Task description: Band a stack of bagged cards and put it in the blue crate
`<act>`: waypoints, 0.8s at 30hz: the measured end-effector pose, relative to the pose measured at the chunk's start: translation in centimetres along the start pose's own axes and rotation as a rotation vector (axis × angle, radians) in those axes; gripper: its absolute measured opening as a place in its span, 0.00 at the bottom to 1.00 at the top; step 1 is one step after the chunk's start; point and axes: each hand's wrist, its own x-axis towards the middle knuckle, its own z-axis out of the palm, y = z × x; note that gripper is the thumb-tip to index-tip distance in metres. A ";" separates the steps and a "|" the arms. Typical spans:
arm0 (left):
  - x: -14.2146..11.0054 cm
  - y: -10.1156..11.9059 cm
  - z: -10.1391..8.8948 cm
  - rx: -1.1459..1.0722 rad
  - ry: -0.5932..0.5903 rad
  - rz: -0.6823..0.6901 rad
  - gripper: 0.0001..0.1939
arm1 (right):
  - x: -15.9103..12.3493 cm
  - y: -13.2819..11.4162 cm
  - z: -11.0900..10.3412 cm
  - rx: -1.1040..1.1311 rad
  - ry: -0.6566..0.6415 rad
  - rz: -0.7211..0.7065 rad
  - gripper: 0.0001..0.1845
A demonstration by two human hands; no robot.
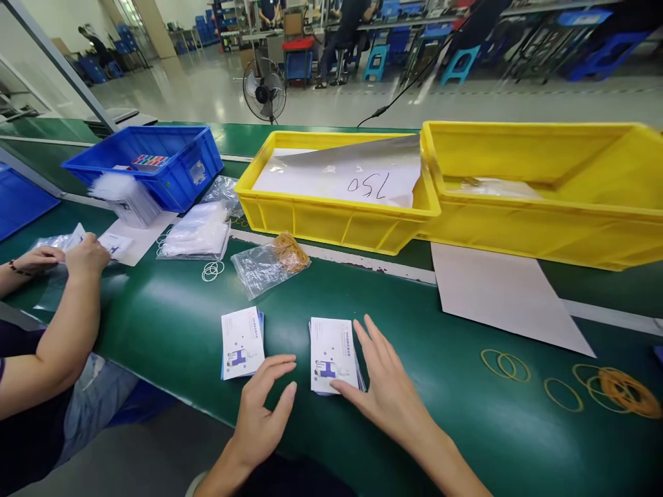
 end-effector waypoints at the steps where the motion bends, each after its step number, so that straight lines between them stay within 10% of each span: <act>1: 0.0 0.1 0.0 -0.014 0.005 -0.007 0.10 | 0.3 -0.8 0.3 -0.006 0.005 0.052 0.56; 9: -1.7 -0.8 0.7 -0.054 0.017 -0.032 0.09 | 0.7 -5.9 3.7 -0.161 -0.060 0.113 0.55; 14: -1.8 -1.3 0.3 -0.118 -0.040 -0.091 0.08 | -0.6 -3.5 3.6 -0.067 0.022 0.112 0.62; 24: 0.9 0.9 1.9 -0.554 -0.174 -0.351 0.16 | -1.0 0.5 -0.2 0.759 0.018 0.190 0.41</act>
